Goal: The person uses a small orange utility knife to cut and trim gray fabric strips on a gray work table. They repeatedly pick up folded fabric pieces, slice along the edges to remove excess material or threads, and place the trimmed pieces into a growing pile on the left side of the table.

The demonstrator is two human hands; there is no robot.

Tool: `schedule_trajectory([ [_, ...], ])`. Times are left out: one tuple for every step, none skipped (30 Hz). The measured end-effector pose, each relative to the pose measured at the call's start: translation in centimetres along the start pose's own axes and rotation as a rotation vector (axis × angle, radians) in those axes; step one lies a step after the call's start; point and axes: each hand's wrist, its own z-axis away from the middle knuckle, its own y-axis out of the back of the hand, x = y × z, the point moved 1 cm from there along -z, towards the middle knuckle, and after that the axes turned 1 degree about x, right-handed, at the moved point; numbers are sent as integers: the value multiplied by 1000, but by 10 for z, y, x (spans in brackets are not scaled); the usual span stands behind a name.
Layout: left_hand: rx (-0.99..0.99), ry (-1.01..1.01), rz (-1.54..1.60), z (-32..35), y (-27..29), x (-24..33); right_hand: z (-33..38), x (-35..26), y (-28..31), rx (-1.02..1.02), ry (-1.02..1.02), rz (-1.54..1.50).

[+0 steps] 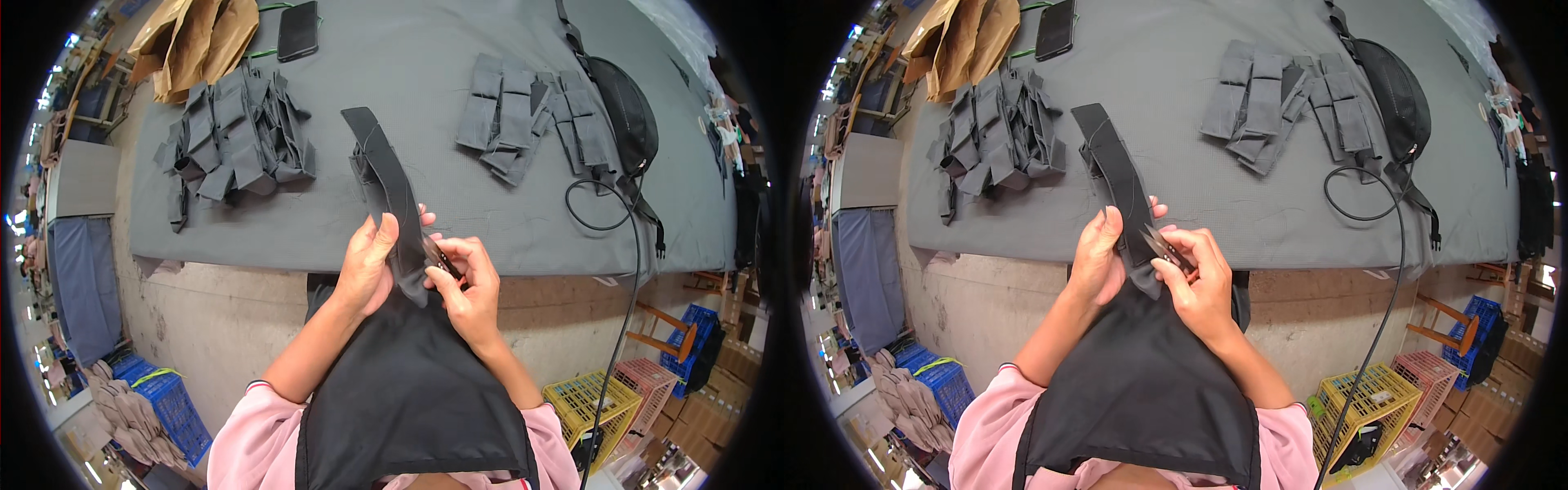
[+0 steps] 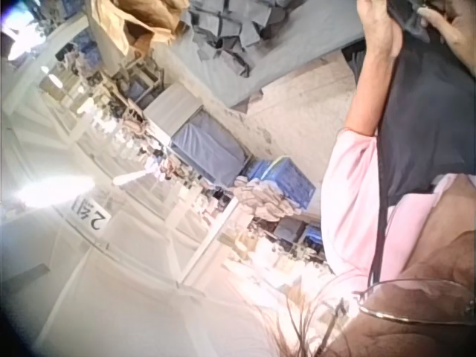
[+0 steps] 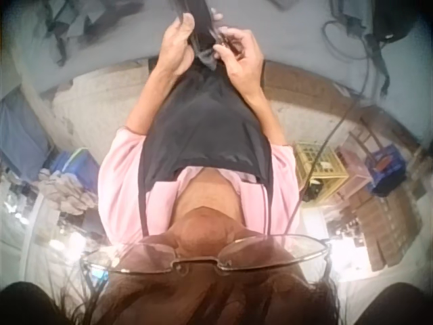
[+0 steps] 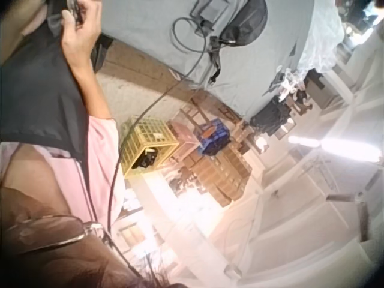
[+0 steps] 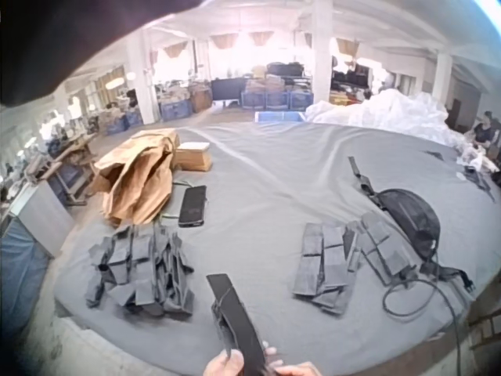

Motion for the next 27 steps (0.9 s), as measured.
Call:
schedule_trajectory([
  [-32, 30, 76, -1, -1, 3, 3, 4, 1, -6, 39, 28],
  [-65, 61, 151, -2, -2, 5, 4, 6, 0, 0, 102, 129],
  [-73, 58, 181, -4, -2, 7, 4, 6, 0, 5, 166, 232],
  [-59, 36, 204, -6, -3, 9, 5, 6, 0, 11, 230, 336],
  [-46, 14, 227, -7, -5, 10, 7, 3, -1, 59, 246, 360],
  [-30, -11, 248, -8, -6, 11, 8, 4, 1, 69, 274, 414],
  [-47, -8, 270, -8, -5, 13, 10, 4, 4, 79, 301, 468],
  [-64, -5, 291, -8, -4, 14, 11, 4, 6, 89, 329, 521],
  [-82, 0, 312, -8, -3, 15, 12, 3, 6, 80, 351, 524],
  [-74, 1, 326, -7, -3, 15, 12, 1, 6, 71, 373, 527],
  [-67, 2, 340, -7, -3, 15, 13, -1, 5, 61, 396, 529],
  [-61, 5, 355, -7, -4, 15, 12, -2, 5, 54, 424, 543],
  [-69, 7, 353, -6, -3, 14, 11, -2, 3, 48, 453, 557],
  [-77, 9, 352, -5, -2, 14, 11, -3, 2, 41, 482, 571],
  [-86, 10, 351, -4, -2, 14, 10, -5, 1, 39, 514, 592],
  [-88, 12, 351, -4, -2, 14, 9, -8, 0, 36, 546, 612],
  [-90, 15, 352, -3, -3, 15, 8, -9, -1, 34, 578, 633],
  [-93, 17, 352, -3, -4, 16, 9, -10, -1, 34, 594, 661],
  [-96, 15, 342, -3, -4, 16, 10, -10, -1, 34, 609, 689],
  [-98, 13, 332, -2, -4, 17, 11, -10, -2, 35, 624, 717],
  [-101, 12, 322, -2, -4, 17, 11, -10, -1, 33, 610, 699],
  [-98, 18, 320, -2, -4, 17, 11, -9, -1, 31, 596, 680],
  [-95, 24, 319, -2, -4, 17, 12, -8, -1, 29, 581, 661],
  [-91, 30, 318, -2, -4, 17, 12, -6, 0, 29, 571, 631],
  [-93, 34, 316, -1, -4, 17, 12, -4, 1, 30, 560, 601],
  [-95, 39, 314, 0, -4, 18, 12, -3, 2, 31, 548, 571],
  [-98, 43, 312, 0, -4, 18, 13, -3, 2, 49, 542, 559],
])
